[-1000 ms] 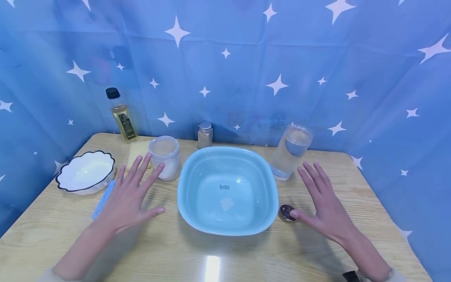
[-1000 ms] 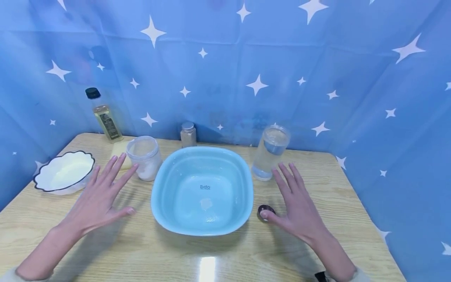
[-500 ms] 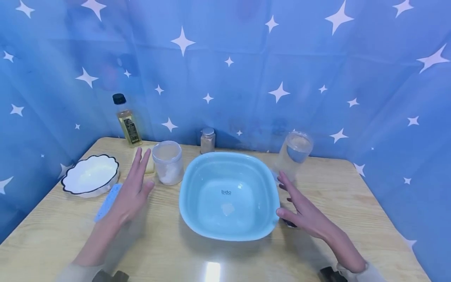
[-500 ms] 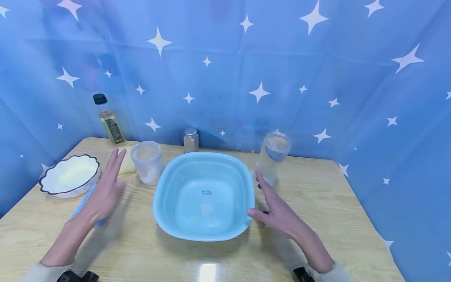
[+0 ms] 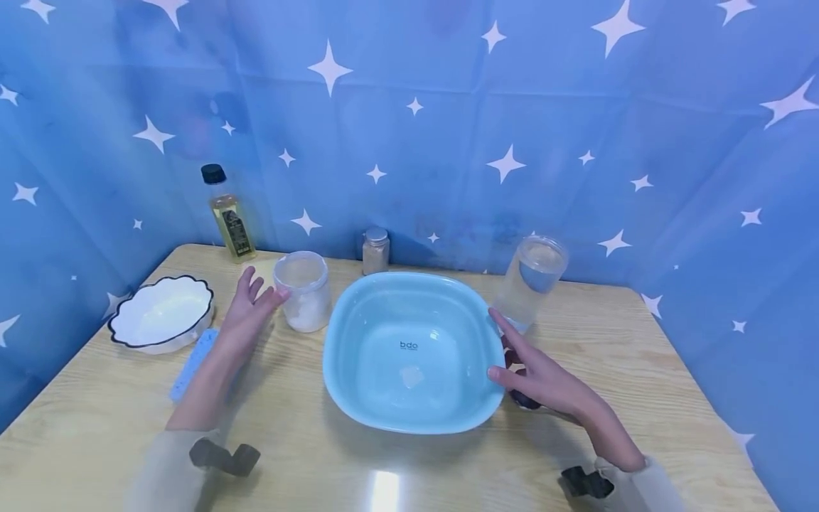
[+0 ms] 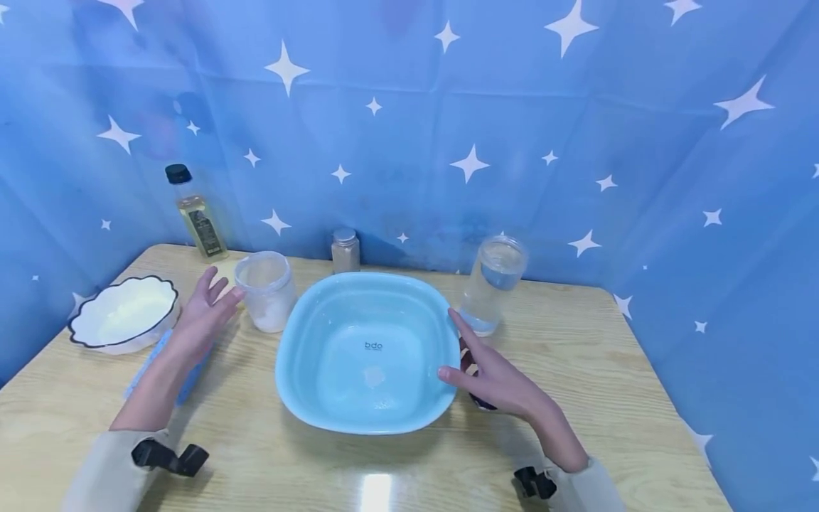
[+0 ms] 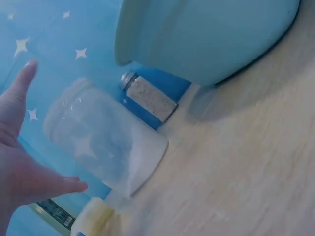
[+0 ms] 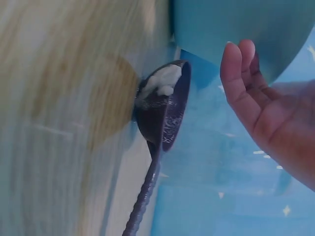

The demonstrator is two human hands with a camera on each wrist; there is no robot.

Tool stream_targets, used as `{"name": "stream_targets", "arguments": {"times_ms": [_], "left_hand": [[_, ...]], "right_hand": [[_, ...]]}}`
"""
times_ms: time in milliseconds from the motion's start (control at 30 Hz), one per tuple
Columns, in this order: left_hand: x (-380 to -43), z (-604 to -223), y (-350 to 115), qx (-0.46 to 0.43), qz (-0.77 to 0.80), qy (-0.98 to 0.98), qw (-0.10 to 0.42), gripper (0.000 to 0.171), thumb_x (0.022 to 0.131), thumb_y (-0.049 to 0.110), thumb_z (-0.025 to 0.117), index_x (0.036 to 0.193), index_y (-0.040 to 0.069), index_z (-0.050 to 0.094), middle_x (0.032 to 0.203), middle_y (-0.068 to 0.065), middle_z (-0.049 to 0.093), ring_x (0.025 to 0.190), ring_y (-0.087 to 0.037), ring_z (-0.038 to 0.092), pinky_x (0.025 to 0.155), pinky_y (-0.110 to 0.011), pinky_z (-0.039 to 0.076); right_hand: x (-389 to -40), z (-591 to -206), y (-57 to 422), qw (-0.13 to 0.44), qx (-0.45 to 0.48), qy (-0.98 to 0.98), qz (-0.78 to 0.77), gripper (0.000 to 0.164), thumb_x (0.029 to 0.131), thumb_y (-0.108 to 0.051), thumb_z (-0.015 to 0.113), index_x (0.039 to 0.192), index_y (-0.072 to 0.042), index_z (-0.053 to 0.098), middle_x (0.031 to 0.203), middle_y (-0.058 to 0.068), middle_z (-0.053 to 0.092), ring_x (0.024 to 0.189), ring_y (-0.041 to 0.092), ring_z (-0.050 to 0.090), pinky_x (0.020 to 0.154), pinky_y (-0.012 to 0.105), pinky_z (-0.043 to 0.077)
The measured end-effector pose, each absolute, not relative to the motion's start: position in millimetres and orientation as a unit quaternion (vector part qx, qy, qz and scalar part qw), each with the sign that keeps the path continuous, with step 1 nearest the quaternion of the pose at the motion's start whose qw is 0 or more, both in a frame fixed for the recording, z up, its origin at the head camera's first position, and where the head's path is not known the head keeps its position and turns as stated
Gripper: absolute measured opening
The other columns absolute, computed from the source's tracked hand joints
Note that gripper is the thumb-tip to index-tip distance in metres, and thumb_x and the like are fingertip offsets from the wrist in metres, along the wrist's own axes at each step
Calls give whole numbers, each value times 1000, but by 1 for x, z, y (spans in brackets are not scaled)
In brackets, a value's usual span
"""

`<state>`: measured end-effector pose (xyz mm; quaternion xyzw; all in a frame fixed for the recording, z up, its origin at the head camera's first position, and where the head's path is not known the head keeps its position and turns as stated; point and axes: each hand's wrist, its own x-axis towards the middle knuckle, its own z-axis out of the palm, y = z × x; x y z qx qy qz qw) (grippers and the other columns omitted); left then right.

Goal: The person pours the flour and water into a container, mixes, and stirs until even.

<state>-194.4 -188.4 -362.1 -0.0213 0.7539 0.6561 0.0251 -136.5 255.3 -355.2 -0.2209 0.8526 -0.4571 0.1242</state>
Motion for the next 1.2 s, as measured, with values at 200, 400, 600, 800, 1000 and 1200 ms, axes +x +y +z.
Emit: {"name": "stream_targets", "arguments": {"times_ms": [200, 400, 600, 800, 1000, 1200], "left_hand": [[-202, -371, -182, -8, 622, 781, 51, 115, 80, 28, 73, 145, 20, -21, 154, -11, -10, 140, -28, 1, 110, -46, 14], [-217, -381, -167, -21, 605, 796, 7, 110, 76, 27, 76, 149, 12, -5, 151, -17, 15, 136, -33, 18, 107, -50, 21], [-225, -398, -163, -39, 583, 811, -33, 99, 73, 20, 78, 145, 2, 12, 142, -21, 30, 128, -35, 31, 104, -48, 27], [-225, -400, -161, -46, 560, 826, -49, 96, 72, 26, 79, 143, 1, 20, 140, -21, 33, 127, -35, 34, 103, -49, 30], [-220, -387, -162, -45, 534, 840, -84, 94, 72, 35, 78, 142, 3, 24, 137, -18, 38, 122, -35, 39, 98, -51, 35], [-212, -366, -164, -36, 520, 845, -116, 89, 72, 34, 78, 140, 3, 29, 133, -18, 43, 119, -34, 43, 95, -52, 37]], "right_hand": [[-140, -359, 252, 142, -212, 850, -461, 73, 95, -22, 53, 150, -27, 6, 128, 18, 43, 103, 30, 51, 75, 33, 51], [-139, -360, 252, 140, -214, 850, -461, 74, 96, -22, 52, 150, -29, 1, 135, 19, 39, 111, 30, 49, 79, 33, 50], [-138, -362, 251, 145, -211, 844, -471, 74, 96, -21, 52, 150, -30, 1, 134, 21, 40, 112, 31, 50, 79, 33, 50], [-138, -361, 253, 176, -191, 831, -491, 75, 96, -21, 51, 149, -35, -1, 137, 26, 36, 88, 31, 60, 65, 40, 52], [-137, -358, 253, 176, -207, 827, -492, 78, 96, -20, 52, 149, -29, -5, 133, 29, 39, 88, 26, 64, 67, 41, 53], [-136, -359, 252, 167, -215, 825, -496, 80, 95, -19, 54, 150, -26, -4, 130, 28, 43, 100, 24, 61, 76, 34, 53]]}}
